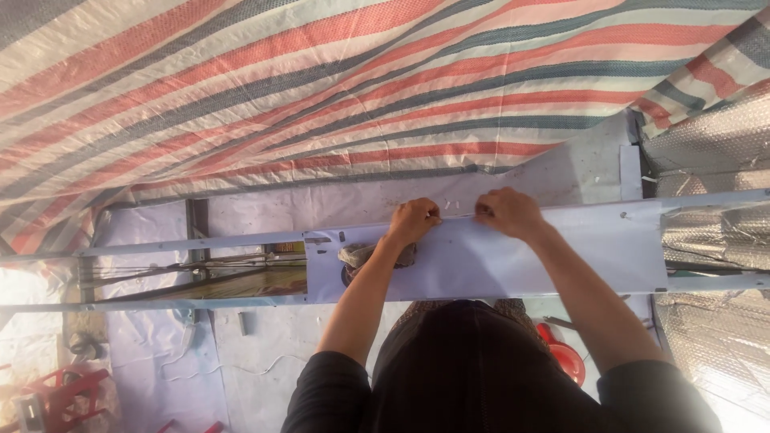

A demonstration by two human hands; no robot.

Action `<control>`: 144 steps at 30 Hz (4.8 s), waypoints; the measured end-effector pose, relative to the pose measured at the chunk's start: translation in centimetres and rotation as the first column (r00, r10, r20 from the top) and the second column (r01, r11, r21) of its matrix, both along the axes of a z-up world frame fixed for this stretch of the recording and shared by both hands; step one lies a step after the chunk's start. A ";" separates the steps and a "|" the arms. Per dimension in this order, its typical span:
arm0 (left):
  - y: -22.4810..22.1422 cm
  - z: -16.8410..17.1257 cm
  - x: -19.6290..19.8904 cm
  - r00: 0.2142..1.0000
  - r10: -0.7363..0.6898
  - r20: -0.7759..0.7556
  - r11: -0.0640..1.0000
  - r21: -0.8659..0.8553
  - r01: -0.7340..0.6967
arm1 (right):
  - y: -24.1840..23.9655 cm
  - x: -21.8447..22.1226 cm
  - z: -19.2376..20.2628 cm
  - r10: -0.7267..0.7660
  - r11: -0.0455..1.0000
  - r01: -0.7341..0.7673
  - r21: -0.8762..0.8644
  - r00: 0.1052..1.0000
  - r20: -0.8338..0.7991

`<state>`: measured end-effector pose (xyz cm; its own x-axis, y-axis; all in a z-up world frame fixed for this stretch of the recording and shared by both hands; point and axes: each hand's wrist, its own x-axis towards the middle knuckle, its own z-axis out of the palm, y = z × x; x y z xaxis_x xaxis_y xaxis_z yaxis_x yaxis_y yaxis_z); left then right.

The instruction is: Assembling a long electronic component by applying tape, cleaning surfaces with a cloth, and adjusting internal wiring.

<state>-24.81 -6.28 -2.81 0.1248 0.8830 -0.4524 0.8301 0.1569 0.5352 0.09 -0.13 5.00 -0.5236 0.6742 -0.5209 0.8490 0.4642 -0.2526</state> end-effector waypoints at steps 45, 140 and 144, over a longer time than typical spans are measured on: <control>-4.5 2.4 -14.1 0.957 0.286 0.059 0.954 -0.116 -0.277 | -0.4 -8.4 -3.3 -0.152 0.965 0.085 -0.247 0.953 -0.263; -15.4 14.1 -5.6 0.738 0.027 0.674 0.997 -0.070 0.027 | -30.6 -5.0 5.6 -0.701 0.520 0.800 -0.301 0.198 -0.685; -17.8 14.1 -1.6 0.680 -0.469 0.563 0.859 0.111 0.501 | -32.5 -6.7 3.1 -0.829 0.312 0.786 -0.534 -0.049 -0.557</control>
<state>-26.40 -24.03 11.27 0.7691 0.6062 -0.2025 0.3570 -0.1446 0.9228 -6.57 -32.61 8.07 0.2346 0.8863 -0.3993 0.1676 -0.4415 -0.8815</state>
